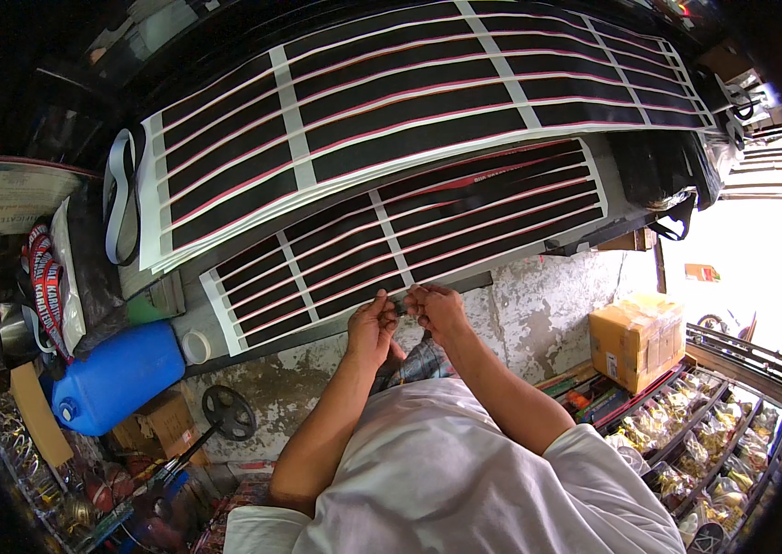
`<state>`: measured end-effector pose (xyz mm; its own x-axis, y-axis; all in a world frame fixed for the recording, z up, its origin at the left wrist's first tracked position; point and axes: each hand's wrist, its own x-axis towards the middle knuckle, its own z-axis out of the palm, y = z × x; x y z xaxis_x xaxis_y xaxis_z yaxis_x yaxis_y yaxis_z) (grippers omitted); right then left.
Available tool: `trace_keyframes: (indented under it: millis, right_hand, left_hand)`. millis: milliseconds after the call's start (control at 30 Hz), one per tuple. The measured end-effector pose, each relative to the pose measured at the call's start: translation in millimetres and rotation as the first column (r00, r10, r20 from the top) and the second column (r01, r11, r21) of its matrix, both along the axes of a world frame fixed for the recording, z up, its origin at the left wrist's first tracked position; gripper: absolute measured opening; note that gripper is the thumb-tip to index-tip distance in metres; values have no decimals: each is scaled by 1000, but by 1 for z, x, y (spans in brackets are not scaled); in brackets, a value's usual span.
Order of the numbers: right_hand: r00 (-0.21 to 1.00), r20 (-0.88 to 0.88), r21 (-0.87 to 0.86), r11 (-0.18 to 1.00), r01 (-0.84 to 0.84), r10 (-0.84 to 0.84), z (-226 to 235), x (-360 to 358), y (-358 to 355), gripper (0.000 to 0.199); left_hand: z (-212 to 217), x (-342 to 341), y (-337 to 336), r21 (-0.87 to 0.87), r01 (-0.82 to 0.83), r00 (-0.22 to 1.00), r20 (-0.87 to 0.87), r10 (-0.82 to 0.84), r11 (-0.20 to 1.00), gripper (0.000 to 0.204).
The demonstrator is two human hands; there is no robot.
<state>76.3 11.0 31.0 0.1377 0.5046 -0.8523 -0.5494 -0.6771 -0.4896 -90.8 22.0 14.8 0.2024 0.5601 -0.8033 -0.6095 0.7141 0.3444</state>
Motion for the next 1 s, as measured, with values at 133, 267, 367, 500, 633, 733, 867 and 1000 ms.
trace_keyframes:
  millis: [133,267,367,500,633,733,867,1000]
  right_hand:
    - [999,-18,-15,999,31,-31,2,1,4,13]
    - [1000,22,-12,1000,-20,21,-19,2,2,17]
    - [739,534,-109,900,-422,411,-20,3,-7,14]
    - [378,874,-16,798,-602,304,-10,7,-32,10]
    - [323,946,227,732,-642,-10,1,12,-25,10]
    - [276,959,246,656,-713,-59,2,17,2,17]
    - [175,983,124,509,-852,53,-9,20,16,29]
    - [125,988,69,470,-880,90,-10,24,17,32]
  left_hand:
    - [0,0,-1,9,11,1000,-10,-11,1000,23]
    - [-7,-4,-3,-17,71,997,-39,-72,997,24]
    - [-9,-14,-10,-35,319,900,-301,-314,947,25]
    - [-1,-33,-24,181,614,507,-837,-208,768,22]
    - [21,-75,-24,94,861,-56,-960,276,500,28]
    - [18,-101,-18,66,885,-143,-903,404,461,38]
    - [12,-126,-7,37,901,-191,-861,471,433,46]
    - [11,-132,-4,32,895,-202,-861,468,445,46]
